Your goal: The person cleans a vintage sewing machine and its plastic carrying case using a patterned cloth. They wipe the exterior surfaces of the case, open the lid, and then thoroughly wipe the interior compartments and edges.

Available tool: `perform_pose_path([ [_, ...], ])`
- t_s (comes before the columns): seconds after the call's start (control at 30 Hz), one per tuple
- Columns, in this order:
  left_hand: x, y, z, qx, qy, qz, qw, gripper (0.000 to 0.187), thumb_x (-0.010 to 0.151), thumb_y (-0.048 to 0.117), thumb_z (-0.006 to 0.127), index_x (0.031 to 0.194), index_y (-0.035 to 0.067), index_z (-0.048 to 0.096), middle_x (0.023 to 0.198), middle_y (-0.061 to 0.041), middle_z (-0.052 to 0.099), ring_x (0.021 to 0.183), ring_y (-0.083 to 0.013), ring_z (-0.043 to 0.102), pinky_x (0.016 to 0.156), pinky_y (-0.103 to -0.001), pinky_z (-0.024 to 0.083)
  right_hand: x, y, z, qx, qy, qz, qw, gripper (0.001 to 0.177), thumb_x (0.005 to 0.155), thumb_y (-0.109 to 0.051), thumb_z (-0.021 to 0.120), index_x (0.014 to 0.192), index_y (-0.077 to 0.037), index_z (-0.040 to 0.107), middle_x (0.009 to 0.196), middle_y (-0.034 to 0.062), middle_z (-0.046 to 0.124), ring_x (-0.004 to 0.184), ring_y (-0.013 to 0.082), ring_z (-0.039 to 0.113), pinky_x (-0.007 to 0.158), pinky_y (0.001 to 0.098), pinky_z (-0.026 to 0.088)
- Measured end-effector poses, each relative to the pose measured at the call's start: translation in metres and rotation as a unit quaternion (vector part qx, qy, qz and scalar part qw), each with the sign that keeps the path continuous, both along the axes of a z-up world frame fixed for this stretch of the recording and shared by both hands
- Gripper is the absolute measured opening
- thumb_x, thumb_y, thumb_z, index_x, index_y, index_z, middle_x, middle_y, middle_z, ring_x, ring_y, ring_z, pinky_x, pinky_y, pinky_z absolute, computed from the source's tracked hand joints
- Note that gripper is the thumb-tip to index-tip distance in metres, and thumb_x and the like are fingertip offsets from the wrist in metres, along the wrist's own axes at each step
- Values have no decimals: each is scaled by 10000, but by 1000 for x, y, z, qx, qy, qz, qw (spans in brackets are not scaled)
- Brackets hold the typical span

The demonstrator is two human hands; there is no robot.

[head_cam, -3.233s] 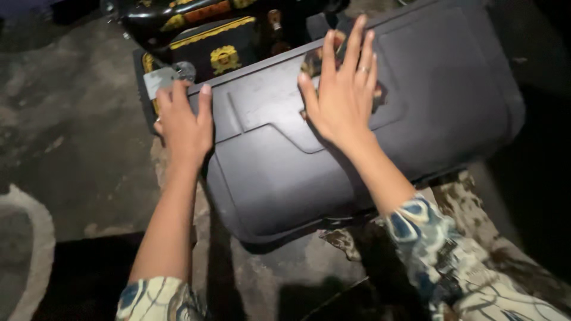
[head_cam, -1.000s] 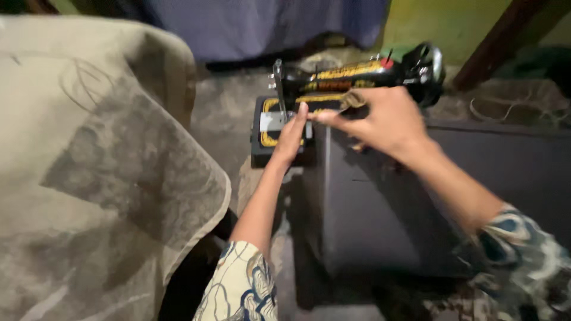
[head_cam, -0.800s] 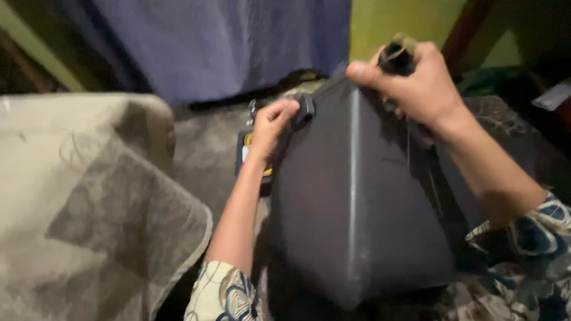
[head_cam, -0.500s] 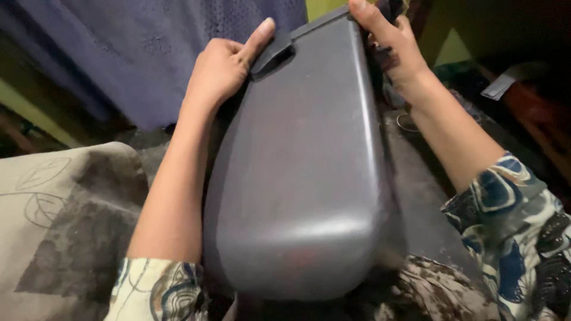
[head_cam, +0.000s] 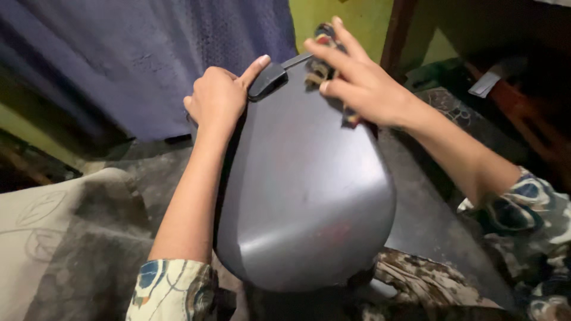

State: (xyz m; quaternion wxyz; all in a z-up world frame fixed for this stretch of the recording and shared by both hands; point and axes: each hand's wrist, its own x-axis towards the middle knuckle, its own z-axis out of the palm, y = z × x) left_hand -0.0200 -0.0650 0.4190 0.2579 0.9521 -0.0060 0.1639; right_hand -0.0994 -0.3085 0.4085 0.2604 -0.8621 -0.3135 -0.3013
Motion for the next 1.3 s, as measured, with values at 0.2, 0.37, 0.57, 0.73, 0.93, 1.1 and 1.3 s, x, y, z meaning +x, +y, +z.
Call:
perform_pose_path([
  [0.2, -2, -4, -3, -9, -14, -36, 999, 802, 736, 874, 601, 810, 103, 808, 900, -168, 769, 941, -376, 716, 972, -530, 451, -36, 18, 3, -205, 49, -38, 977, 695, 1014, -377, 564, 1579, -22, 371, 1690, 219, 187, 1559, 410, 264, 1217, 472, 296],
  [0.37, -9, -2, 3, -47, -8, -68, 997, 853, 752, 919, 490, 1015, 175, 813, 1019, -151, 757, 1079, -368, 664, 1076, -651, 254, 9, -19, 6, -6, 60, 123, 991, 585, 1112, -329, 471, 1609, -31, 387, 1709, 256, 167, 1593, 451, 179, 1261, 517, 226],
  [0.57, -20, -13, 16, -5, 50, -59, 997, 882, 682, 918, 540, 1058, 171, 823, 1079, -142, 769, 1153, -359, 661, 1141, -692, 191, -42, -3, -41, 116, -44, 209, 970, 426, 1136, -378, 418, 1253, -120, 736, 1481, 110, 603, 1395, 297, 554, 1218, 419, 410],
  [0.73, -19, -24, 13, -5, 50, -58, 997, 866, 693, 913, 537, 1037, 174, 830, 1049, -137, 772, 1139, -358, 666, 1140, -671, 223, -115, 20, -63, 146, -216, 178, 949, 397, 1070, -356, 438, 1096, -160, 782, 1220, 62, 728, 1219, 278, 657, 1064, 440, 510],
  [0.93, -14, -15, 12, -8, 42, -46, 998, 842, 721, 902, 533, 1022, 172, 828, 1034, -135, 776, 1135, -348, 669, 1135, -687, 195, -137, 33, -50, -22, -322, 173, 930, 301, 1043, -306, 552, 1210, -226, 789, 1336, -13, 704, 1265, 218, 653, 1064, 389, 529],
  [1.1, -11, -12, 8, -7, 21, -45, 999, 817, 719, 913, 514, 999, 217, 839, 1067, -128, 755, 1150, -366, 641, 1090, -686, 234, -36, -3, -12, -50, 1, 109, 993, 359, 996, -321, 543, 1255, -163, 735, 1474, 111, 594, 1315, 287, 589, 1122, 463, 474],
  [1.3, -6, -25, 3, 1, 20, -12, 1000, 785, 788, 886, 464, 1032, 223, 808, 1077, -135, 755, 1128, -363, 659, 1079, -711, 206, 32, -9, 15, -106, 45, -12, 993, 639, 1060, -348, 549, 1621, -127, 338, 1616, 284, 301, 1480, 521, 271, 1145, 562, 285],
])
